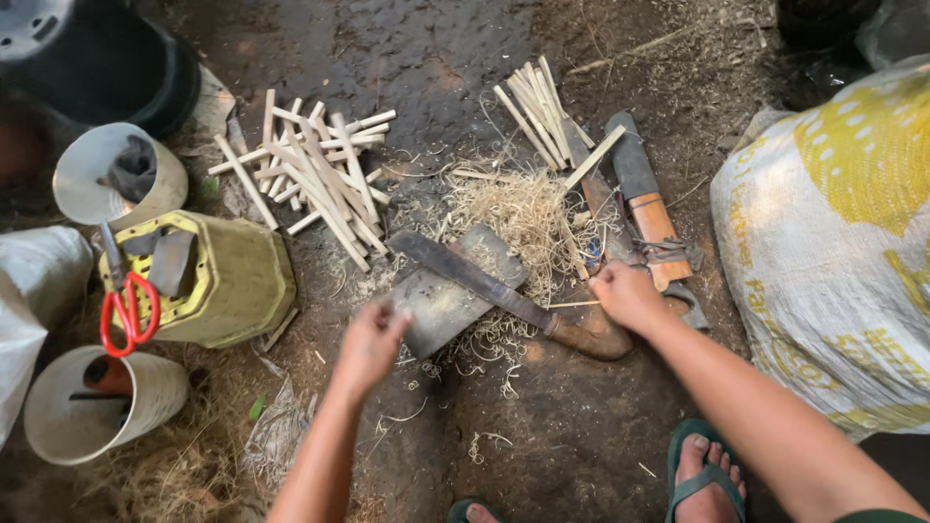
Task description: The person sits on the ground and uses a knife to shave and round small wooden sticks on a metal block. They repeatedly hold the stick in one hand and scrape the blade along its length to remove shavings, then place the finished sticks into a pile.
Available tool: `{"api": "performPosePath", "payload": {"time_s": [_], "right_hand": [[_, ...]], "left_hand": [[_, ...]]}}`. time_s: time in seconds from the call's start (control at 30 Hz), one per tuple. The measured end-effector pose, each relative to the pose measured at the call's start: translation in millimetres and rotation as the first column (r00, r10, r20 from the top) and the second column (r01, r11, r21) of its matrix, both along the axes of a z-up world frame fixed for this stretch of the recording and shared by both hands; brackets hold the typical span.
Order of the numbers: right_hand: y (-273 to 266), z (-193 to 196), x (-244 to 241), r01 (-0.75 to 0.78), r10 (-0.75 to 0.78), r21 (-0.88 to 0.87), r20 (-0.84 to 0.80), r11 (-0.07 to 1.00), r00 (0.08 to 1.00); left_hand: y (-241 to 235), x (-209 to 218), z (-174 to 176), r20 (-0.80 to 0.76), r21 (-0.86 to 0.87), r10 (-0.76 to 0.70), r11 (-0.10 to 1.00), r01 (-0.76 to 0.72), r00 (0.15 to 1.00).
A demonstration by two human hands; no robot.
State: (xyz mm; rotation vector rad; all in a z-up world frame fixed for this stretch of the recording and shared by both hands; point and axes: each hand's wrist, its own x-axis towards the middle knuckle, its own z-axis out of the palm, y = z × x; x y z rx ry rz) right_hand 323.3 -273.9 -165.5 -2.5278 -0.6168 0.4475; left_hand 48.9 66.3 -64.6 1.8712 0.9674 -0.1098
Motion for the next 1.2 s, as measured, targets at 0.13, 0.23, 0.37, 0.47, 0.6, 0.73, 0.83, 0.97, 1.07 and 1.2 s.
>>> {"api": "performPosePath", "payload": {"time_s": [0.13,0.23,0.37,0.47,0.6,0.73,0.83,0.97,1.07,1.2], "right_hand": [[25,-21,-6,0.062,-0.06,-0.2,0.016,0.978,0.998],[46,-8,1,0.079,-0.075,-0.176,0.027,0.981,0.997],[52,45,21,0.148,-0.147,-0.091,0.024,0.985,0.989],[50,110,35,0.127,-0.126,-0.022,0.068,0.992,0.99],[57,187,36,0.043,-0.018,-0.151,0.158,0.988,0.987],[57,239,35,-0.054,0.108,-0.168,0.329,0.984,0.938],[60,265,29,-0.07,0.135,-0.176,0.395,0.982,0.909],[69,288,8,-0.067,0.12,-0.157,0.361,0.985,0.925],[88,304,-11,-0.247,0.306,-0.204,0.345,0.947,0.887],[128,328,-42,-0.414,0.503,-0.324,0.272,0.851,0.82]], "left_hand": [[-53,-19,-22,-0.096,0.29,-0.138,0.943,0.16,0.986],[-70,-15,-28,-0.198,0.551,-0.268,0.765,0.333,0.943],[-51,8,-31,-0.34,0.612,-0.333,0.632,0.476,0.879],[-27,30,-33,-0.432,0.492,-0.36,0.674,0.551,0.827],[-21,28,-34,-0.313,0.507,-0.412,0.69,0.517,0.856],[-27,10,-33,-0.32,0.457,-0.394,0.732,0.505,0.862],[-24,0,-21,-0.318,0.486,-0.394,0.713,0.505,0.862],[-26,-1,15,-0.178,0.493,-0.385,0.761,0.42,0.906],[-35,10,50,0.198,0.336,-0.271,0.922,0.194,0.942],[-46,57,104,0.417,0.389,-0.422,0.883,0.262,0.805]]}}
